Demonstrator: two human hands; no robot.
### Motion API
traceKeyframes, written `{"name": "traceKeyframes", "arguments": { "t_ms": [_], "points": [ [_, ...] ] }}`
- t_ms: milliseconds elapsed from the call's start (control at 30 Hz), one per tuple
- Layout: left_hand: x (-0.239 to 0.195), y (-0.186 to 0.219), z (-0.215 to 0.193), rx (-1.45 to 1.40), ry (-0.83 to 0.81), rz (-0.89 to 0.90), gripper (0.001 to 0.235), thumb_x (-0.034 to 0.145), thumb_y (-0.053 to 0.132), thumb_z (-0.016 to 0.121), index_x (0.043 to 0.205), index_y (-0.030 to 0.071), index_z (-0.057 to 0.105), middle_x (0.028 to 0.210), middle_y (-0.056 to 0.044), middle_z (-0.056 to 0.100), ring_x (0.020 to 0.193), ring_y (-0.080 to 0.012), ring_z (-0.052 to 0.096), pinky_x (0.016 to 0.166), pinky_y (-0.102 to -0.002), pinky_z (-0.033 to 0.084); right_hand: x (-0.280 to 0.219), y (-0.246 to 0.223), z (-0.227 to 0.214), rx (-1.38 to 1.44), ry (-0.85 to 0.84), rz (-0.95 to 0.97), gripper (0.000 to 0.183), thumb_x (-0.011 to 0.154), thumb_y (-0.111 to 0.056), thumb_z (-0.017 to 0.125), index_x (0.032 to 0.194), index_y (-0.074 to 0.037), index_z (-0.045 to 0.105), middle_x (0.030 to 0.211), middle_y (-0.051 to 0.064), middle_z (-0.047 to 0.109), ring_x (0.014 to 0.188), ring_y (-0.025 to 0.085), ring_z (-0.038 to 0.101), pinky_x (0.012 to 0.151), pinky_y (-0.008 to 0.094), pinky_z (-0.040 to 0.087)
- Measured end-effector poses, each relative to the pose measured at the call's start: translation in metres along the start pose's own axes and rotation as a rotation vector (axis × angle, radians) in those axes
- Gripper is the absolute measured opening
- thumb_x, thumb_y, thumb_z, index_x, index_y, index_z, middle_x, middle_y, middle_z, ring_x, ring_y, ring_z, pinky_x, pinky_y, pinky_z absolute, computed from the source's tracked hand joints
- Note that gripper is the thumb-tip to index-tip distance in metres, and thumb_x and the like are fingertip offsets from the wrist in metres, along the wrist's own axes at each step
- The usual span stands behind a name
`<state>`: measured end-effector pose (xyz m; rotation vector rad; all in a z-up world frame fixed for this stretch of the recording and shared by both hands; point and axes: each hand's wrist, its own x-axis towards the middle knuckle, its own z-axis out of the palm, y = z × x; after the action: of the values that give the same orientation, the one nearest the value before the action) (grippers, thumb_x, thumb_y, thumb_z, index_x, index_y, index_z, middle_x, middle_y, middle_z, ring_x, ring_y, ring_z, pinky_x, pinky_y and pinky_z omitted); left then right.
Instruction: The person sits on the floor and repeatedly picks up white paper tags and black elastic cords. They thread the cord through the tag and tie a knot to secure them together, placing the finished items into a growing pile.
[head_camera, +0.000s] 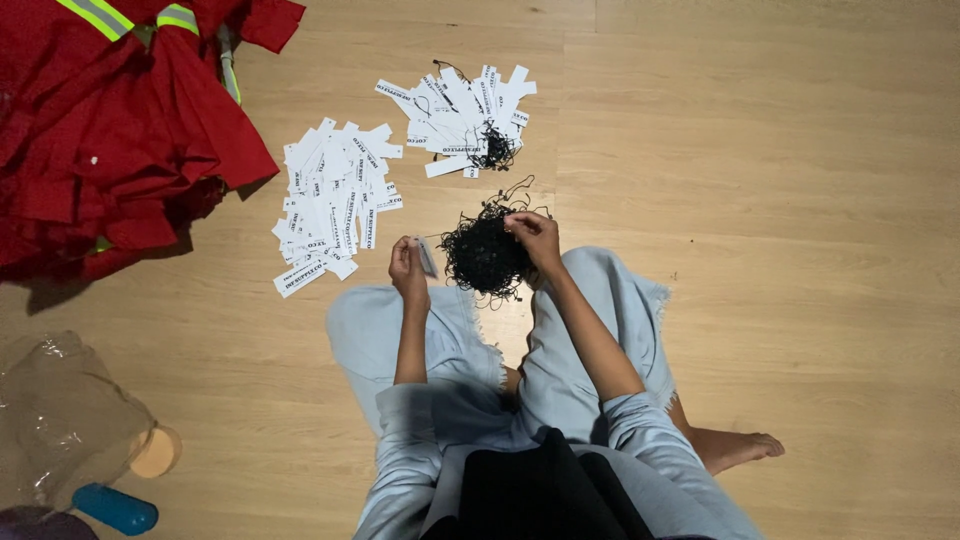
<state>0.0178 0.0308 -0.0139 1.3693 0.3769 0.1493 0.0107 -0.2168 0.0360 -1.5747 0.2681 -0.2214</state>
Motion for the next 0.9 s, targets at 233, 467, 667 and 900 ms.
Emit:
{"name": "traceKeyframes", "arguments": {
  "t_ms": [233,467,667,900],
  "points": [
    [-0.015,0.037,0.014,-0.005,-0.005,0.039,0.017,0.104,0.030,0.066,0.110,0.014,0.067,0.134,-0.007,0.066,0.128,-0.0219,0.060,0.111,-0.042,0.043,-0.004,-0.015,0.000,0.095,-0.022,0.036,0.020,0.095,-0.016,0.074,0.113,-0.010,0.078,0.082,0.009,0.077,0.063,0.005,0.062,0.056,0.016,0.049],
    [-0.007,0.027,0.007,-0.138,-0.058,0.053,0.006,0.103,0.017,0.065,0.101,0.012,0.061,0.123,-0.010,0.069,0.099,-0.0144,0.062,0.093,-0.038,0.050,-0.008,-0.022,0.004,0.090,-0.072,-0.045,0.027,0.093,-0.007,0.073,0.119,-0.012,0.077,0.083,0.008,0.074,0.062,0.006,0.060,0.056,0.019,0.051],
    [-0.007,0.027,0.009,-0.397,-0.164,-0.090,0.009,0.103,0.010,0.061,0.101,0.013,0.053,0.111,-0.006,0.069,0.106,-0.0156,0.069,0.101,-0.034,0.051,-0.006,-0.004,0.005,0.109,-0.151,-0.094,0.030,0.097,-0.003,0.066,0.125,-0.011,0.075,0.088,0.010,0.072,0.061,0.009,0.058,0.058,0.023,0.051],
    [0.001,-0.007,0.008,-0.377,-0.281,-0.143,0.004,0.100,0.008,0.066,0.103,0.008,0.063,0.092,-0.003,0.067,0.091,-0.0121,0.069,0.091,-0.026,0.057,-0.005,-0.005,0.010,0.216,-0.221,-0.029,0.031,0.092,0.000,0.071,0.122,-0.006,0.072,0.094,0.011,0.075,0.059,0.009,0.064,0.062,0.023,0.056]
  ]
}}
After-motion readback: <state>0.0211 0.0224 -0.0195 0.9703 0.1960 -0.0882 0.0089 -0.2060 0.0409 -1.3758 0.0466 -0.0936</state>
